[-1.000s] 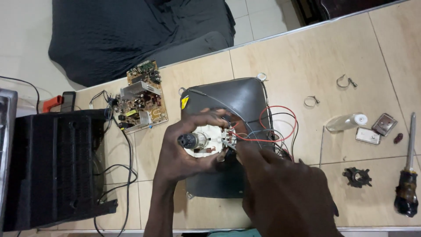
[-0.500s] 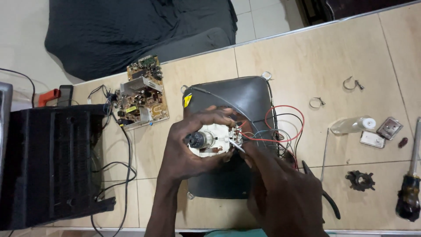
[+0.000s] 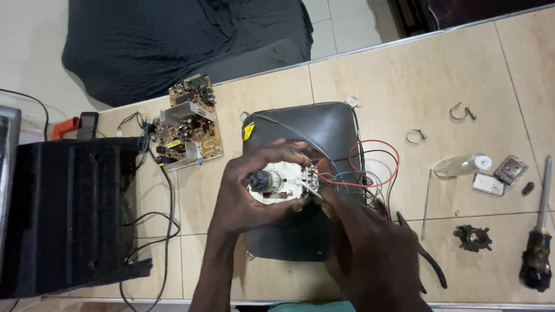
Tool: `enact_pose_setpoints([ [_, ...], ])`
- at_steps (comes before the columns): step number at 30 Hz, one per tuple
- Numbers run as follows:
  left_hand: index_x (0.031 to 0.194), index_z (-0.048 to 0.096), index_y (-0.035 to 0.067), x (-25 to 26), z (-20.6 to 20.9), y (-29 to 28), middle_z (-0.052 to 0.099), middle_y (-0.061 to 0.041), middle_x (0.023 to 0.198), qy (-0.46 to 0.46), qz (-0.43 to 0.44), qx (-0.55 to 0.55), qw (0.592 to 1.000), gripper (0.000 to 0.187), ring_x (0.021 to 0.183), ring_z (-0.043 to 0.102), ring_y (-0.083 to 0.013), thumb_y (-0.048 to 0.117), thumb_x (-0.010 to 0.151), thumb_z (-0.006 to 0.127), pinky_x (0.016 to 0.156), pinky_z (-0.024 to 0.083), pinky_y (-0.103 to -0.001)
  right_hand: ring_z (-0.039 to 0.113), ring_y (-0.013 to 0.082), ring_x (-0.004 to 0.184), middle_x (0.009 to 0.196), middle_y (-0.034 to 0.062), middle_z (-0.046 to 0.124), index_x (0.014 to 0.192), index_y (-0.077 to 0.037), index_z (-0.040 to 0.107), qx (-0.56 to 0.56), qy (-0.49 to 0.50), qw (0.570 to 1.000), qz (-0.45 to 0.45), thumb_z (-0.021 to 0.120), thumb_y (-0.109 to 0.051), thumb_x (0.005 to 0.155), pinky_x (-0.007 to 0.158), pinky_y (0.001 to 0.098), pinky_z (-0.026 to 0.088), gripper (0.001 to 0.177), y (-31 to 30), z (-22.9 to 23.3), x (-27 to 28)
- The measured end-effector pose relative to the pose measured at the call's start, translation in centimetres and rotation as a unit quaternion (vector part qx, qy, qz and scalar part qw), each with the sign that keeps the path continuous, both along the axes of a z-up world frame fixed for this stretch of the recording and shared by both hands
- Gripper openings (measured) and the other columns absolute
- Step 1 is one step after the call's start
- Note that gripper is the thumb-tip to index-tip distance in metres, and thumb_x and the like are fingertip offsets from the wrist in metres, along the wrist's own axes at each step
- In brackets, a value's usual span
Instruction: The person cleans the internal components of a disassembled electronic device, likely a motor or fan, using a pink toothbrush. They scrub various parts of the device, including the central shaft and surrounding housing, while holding it over a workbench.
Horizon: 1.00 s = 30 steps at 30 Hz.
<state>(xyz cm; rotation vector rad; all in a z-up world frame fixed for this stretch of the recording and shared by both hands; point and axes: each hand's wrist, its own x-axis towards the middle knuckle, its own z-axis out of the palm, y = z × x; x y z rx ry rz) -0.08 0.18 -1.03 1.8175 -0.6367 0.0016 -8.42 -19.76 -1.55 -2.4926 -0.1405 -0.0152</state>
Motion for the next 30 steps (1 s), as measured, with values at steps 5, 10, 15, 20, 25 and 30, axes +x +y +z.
enact_pose_setpoints([
  [5,0.117,0.066,0.012,0.0,-0.2,-0.2,0.074,-0.006,0.119,0.010,0.006,-0.018,1.000,0.044,0.128,0.071,-0.0303,0.029,0.080,0.084,0.125,0.043,-0.049,0.074,0.0240,0.088,0.108,-0.0062,0.077,0.131,-0.026,0.060,0.022,-0.043,0.999,0.002,0.066,-0.014,0.066,0.049,0.0451,0.052,0.067,-0.1,-0.5,0.2],
  [10,0.118,0.065,0.012,-0.2,0.0,-0.2,0.074,-0.007,0.119,-0.003,-0.002,-0.002,1.000,0.043,0.130,0.071,-0.0326,0.028,0.083,0.083,0.123,0.045,-0.051,0.074,0.0367,0.081,0.096,0.0019,0.080,0.134,-0.040,0.061,-0.030,0.093,0.995,-0.009,0.069,-0.025,0.069,0.056,0.0555,0.055,0.066,-0.7,2.0,0.7],
  [15,0.119,0.064,0.011,-0.2,0.2,-0.5,0.073,-0.008,0.121,-0.007,0.008,0.007,1.000,0.043,0.129,0.070,-0.0316,0.028,0.084,0.080,0.124,0.044,-0.050,0.079,0.0417,0.070,0.106,-0.0100,0.076,0.129,-0.049,0.053,-0.179,0.166,0.969,-0.041,0.063,-0.035,0.077,0.051,0.0612,0.060,0.056,0.5,4.7,1.2],
  [20,0.118,0.066,0.013,-0.6,0.0,-0.6,0.074,-0.006,0.121,-0.013,0.038,0.020,0.999,0.046,0.127,0.072,-0.0283,0.021,0.078,0.087,0.122,0.046,-0.047,0.077,0.0436,0.078,0.109,-0.0088,0.071,0.135,-0.048,0.040,-0.232,0.232,0.945,-0.013,0.062,-0.035,0.071,0.056,0.0627,0.059,0.069,1.2,5.7,1.4],
  [25,0.116,0.068,0.014,-0.8,-0.1,-0.5,0.075,-0.007,0.122,-0.001,0.054,0.017,0.998,0.044,0.127,0.071,-0.0258,0.015,0.076,0.086,0.121,0.044,-0.043,0.079,0.0401,0.080,0.099,-0.0078,0.072,0.130,-0.050,0.040,-0.279,0.261,0.924,-0.005,0.056,-0.038,0.080,0.060,0.0601,0.060,0.053,1.6,7.2,1.9],
  [30,0.119,0.067,0.013,-0.9,-0.1,-0.1,0.074,-0.005,0.121,-0.026,0.044,0.015,0.999,0.044,0.127,0.070,-0.0245,0.015,0.079,0.085,0.123,0.045,-0.044,0.078,0.0381,0.077,0.089,-0.0062,0.076,0.122,-0.050,0.050,-0.290,0.196,0.937,0.014,0.056,-0.043,0.083,0.058,0.0581,0.060,0.040,1.0,7.3,2.7],
])
